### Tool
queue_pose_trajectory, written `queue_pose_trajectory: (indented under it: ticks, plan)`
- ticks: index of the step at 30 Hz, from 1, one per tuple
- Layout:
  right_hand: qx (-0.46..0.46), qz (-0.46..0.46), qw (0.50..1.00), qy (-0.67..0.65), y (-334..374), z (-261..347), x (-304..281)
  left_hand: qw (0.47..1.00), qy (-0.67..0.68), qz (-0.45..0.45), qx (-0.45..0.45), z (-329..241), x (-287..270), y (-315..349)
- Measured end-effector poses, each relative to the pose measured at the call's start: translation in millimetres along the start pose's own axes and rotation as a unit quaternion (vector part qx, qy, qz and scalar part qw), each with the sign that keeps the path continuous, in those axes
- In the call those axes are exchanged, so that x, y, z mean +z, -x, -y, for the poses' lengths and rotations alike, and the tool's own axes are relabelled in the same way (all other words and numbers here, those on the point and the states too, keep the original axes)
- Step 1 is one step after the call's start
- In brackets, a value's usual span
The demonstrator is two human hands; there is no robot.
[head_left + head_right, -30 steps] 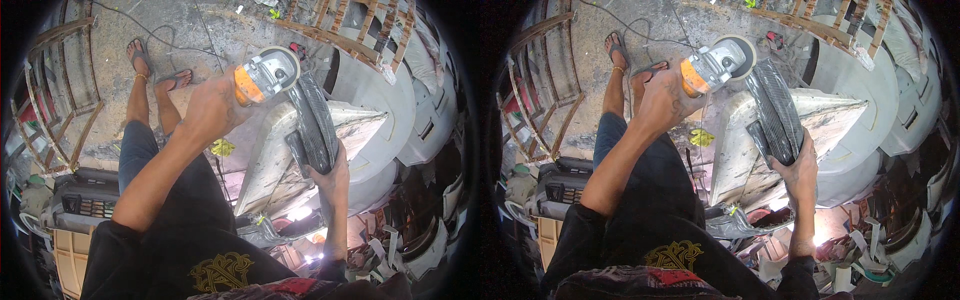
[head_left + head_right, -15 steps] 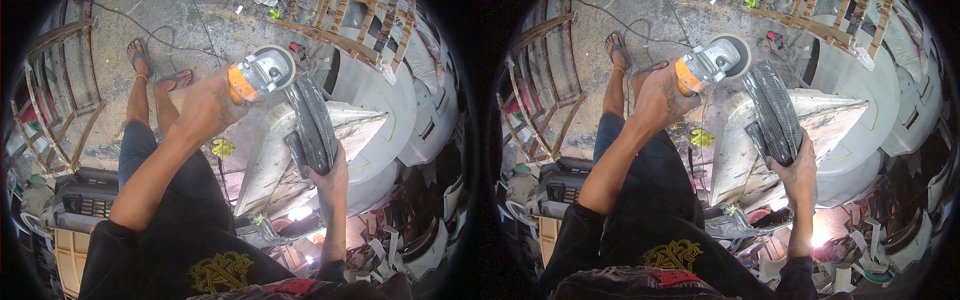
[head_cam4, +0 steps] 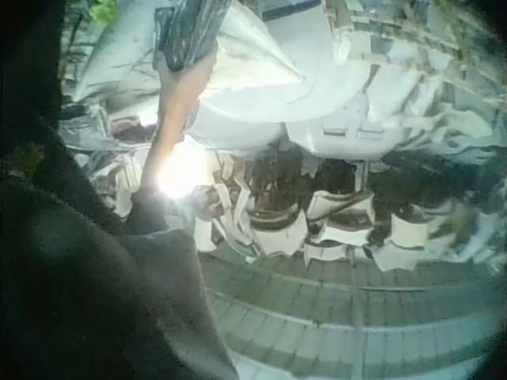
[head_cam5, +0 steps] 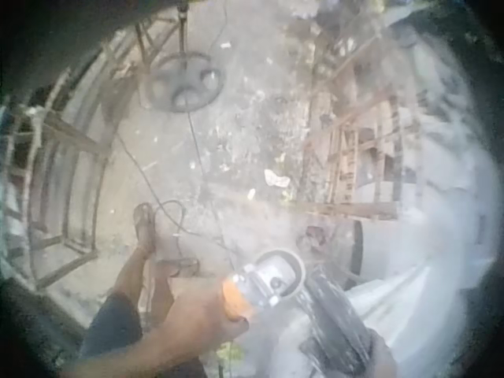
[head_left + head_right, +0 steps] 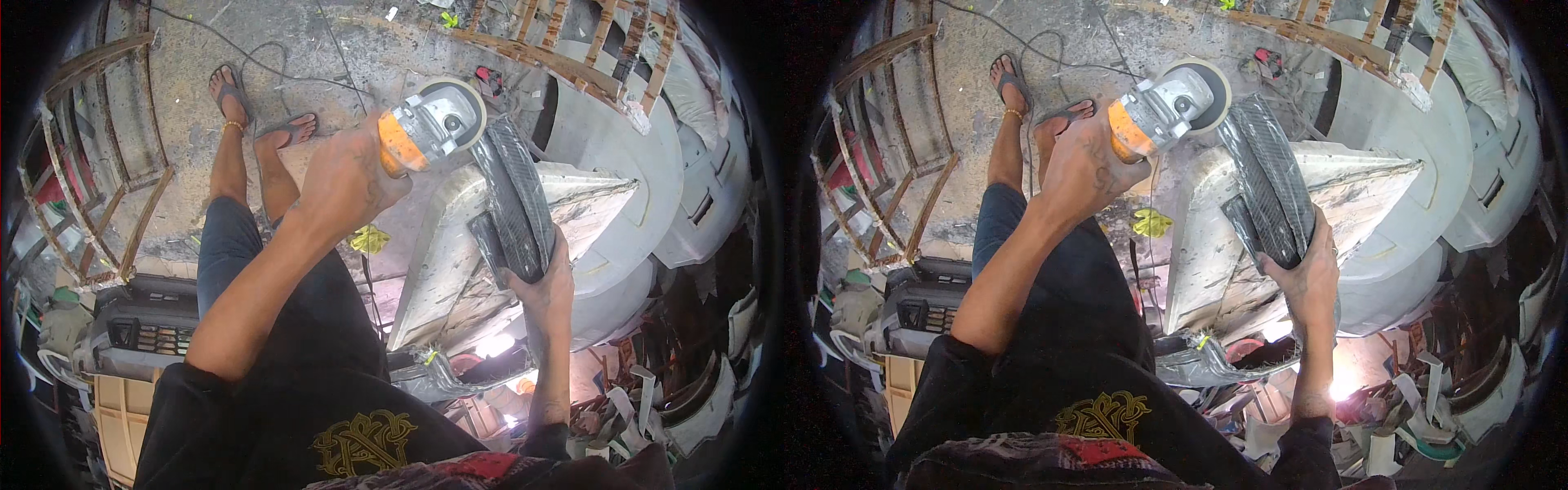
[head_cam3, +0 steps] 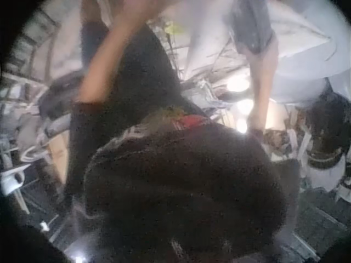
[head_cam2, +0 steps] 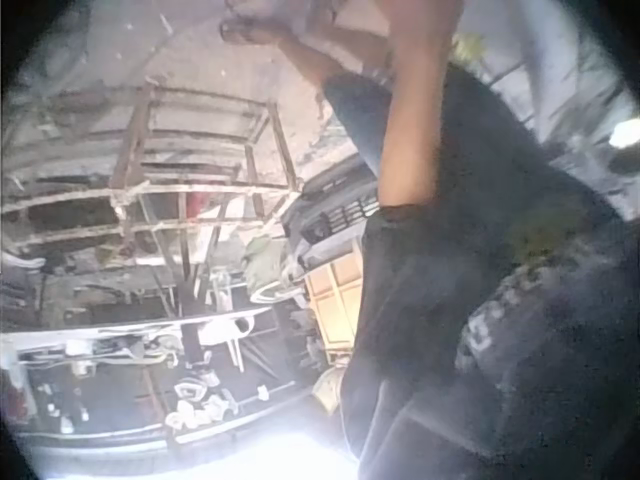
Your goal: Using an angle grinder to smooth and shape a car body panel.
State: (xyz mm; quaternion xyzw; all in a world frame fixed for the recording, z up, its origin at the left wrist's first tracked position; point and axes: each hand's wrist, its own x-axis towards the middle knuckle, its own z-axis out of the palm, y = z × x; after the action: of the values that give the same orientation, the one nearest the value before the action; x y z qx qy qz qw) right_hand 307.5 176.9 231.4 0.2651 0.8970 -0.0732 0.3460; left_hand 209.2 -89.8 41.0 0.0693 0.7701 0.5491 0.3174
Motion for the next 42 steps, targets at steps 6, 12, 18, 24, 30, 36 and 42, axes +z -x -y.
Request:
queue_pose_trajectory:
  ticks: [6, 12, 18, 24, 30, 36, 42]
  plan:
    - [0.005, 0.001, 1.000, 0.002, 0, 0, 0, 1.000, 0.019, 0.008, -0.024, 17, 0, 15]
    - [0.009, 0.000, 1.000, -0.004, 0, 3, -1, 0.997, 0.060, -0.006, -0.049, 23, 1, 20]
    - [-0.008, -0.005, 1.000, -0.001, 0, 2, -1, 0.994, 0.072, 0.024, -0.075, 17, 6, 14]
    - [0.002, -0.003, 1.000, -0.008, 1, 3, -1, 0.996, 0.075, 0.014, -0.046, 23, 8, 14]
    - [-0.003, -0.007, 1.000, -0.010, 0, 2, 0, 0.997, 0.072, 0.014, -0.039, 29, 16, 16]
    - [0.001, -0.001, 1.000, -0.009, 0, 0, -1, 0.987, 0.141, -0.001, -0.075, 34, 26, 16]
    - [-0.004, -0.002, 1.000, -0.001, 0, -2, 1, 0.994, 0.076, 0.022, -0.073, 35, 26, 17]
